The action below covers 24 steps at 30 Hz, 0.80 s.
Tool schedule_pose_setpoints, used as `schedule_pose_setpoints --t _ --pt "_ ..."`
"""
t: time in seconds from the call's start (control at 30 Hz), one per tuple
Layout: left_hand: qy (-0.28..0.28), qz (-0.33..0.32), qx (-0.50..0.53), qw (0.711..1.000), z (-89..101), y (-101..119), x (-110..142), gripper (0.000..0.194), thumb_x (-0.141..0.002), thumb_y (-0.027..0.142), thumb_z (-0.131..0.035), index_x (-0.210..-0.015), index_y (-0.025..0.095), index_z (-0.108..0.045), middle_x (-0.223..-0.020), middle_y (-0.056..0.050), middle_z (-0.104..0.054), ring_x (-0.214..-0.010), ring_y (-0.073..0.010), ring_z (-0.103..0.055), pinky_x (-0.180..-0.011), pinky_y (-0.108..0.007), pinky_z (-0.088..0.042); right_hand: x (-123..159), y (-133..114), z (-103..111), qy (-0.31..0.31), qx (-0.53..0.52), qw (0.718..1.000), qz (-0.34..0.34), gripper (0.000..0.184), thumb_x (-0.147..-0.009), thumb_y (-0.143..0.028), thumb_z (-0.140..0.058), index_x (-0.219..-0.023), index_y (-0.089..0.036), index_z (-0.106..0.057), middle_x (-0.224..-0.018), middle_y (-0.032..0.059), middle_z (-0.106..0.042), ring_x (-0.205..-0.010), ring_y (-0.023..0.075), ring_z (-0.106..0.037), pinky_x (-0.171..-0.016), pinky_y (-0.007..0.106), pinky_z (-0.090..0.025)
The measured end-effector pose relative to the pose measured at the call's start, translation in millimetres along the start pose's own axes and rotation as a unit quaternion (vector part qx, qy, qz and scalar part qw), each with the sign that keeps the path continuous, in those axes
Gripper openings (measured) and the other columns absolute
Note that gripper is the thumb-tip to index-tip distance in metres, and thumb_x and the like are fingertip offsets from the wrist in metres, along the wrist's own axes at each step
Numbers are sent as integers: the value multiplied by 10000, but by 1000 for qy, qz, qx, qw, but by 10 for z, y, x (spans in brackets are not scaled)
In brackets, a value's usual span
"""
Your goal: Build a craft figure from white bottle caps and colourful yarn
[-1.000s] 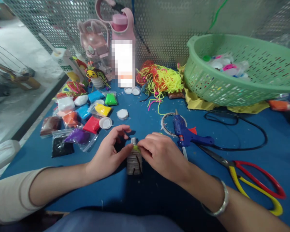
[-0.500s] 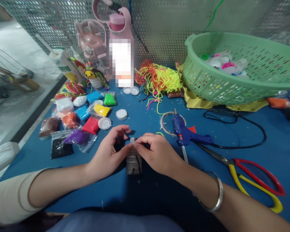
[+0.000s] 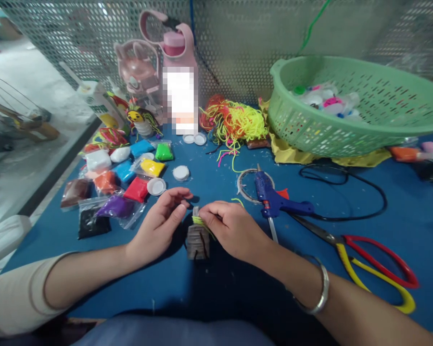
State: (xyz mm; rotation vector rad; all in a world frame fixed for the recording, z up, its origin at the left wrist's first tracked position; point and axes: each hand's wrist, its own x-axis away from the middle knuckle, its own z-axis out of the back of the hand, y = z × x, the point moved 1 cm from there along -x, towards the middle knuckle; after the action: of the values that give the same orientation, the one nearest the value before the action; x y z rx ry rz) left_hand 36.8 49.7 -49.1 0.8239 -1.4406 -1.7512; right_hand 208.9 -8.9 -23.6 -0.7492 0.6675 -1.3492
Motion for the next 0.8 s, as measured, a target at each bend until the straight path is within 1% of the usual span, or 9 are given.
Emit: schedule_pose_setpoints --t 0.13,0.23,0.3,0.37,0.43,0.5,0.6,0.73,0.8 --pt "2 6 19 1000 7 -29 16 282 -970 337 -428 -1214 204 -483 -1154 -59 -572 -1005 -149 -540 -932 -308 -428 72 -81 173 66 41 997 9 295 -981 -309 -390 -1016 -214 -667 -975 11 -723 -903 146 -661 -822 247 -469" --pt "0 1 3 1000 4 -45 45 284 -968 343 -435 -1215 213 -488 -1154 -58 -575 -1009 -149 -547 -913 -302 -445 195 -66 480 118 124 985 -3 267 -959 -323 -424 -1022 -240 -670 -984 8 -729 -902 172 -670 -814 279 -483" --pt "-11 -8 -32 999 12 -16 44 279 -962 335 -450 -1207 212 -501 -1132 -58 -592 -995 -151 -563 -885 -299 -463 295 22 724 142 213 966 -37 217 -915 -343 -493 -972 -252 -681 -958 7 -731 -846 196 -674 -760 311 -495" --pt "-29 -40 -87 995 29 70 -14 255 -961 312 -450 -1171 196 -537 -1107 -61 -619 -997 -152 -578 -892 -300 -467 386 159 928 122 308 941 -65 229 -900 -341 -490 -1008 -249 -669 -1000 26 -718 -839 225 -669 -725 353 -500" --pt "-74 -103 -157 979 35 202 -159 239 -965 279 -431 -1104 172 -593 -1096 -66 -650 -1022 -154 -589 -927 -304 -460 447 306 1047 72 374 923 -61 274 -906 -289 -436 -1091 -223 -627 -1097 64 -681 -960 262 -645 -805 407 -496" --pt "-169 -178 -238 940 3 332 -382 268 -968 249 -406 -1040 157 -648 -1070 -67 -685 -1018 -161 -611 -931 -307 -469 473 424 1080 26 396 916 -53 301 -893 -226 -405 -1133 -203 -584 -1148 88 -644 -1042 275 -611 -868 433 -481" --pt "-285 -279 -372 838 -117 422 -778 301 -962 227 -402 -1095 139 -657 -1117 -90 -693 -1032 -199 -632 -911 -341 -491 468 495 1043 -16 400 914 -65 317 -831 -170 -444 -1127 -205 -551 -1136 95 -622 -1035 273 -600 -858 418 -488" --pt "-336 -399 -486 701 -333 346 -1166 330 -922 124 -434 -1189 169 -624 -1329 -90 -595 -1228 -273 -538 -930 -407 -487 435 484 1015 -14 428 898 -102 325 -757 -117 -480 -1066 -201 -542 -1057 100 -617 -1003 280 -594 -812 394 -487" --pt "-365 -426 -496 663 -417 294 -1254 353 -920 103 -423 -1221 136 -604 -1346 -118 -578 -1261 -280 -514 -966 -420 -472 405 518 1022 -13 444 886 -131 310 -742 -98 -473 -1027 -192 -546 -999 105 -611 -973 292 -598 -786 393 -482"
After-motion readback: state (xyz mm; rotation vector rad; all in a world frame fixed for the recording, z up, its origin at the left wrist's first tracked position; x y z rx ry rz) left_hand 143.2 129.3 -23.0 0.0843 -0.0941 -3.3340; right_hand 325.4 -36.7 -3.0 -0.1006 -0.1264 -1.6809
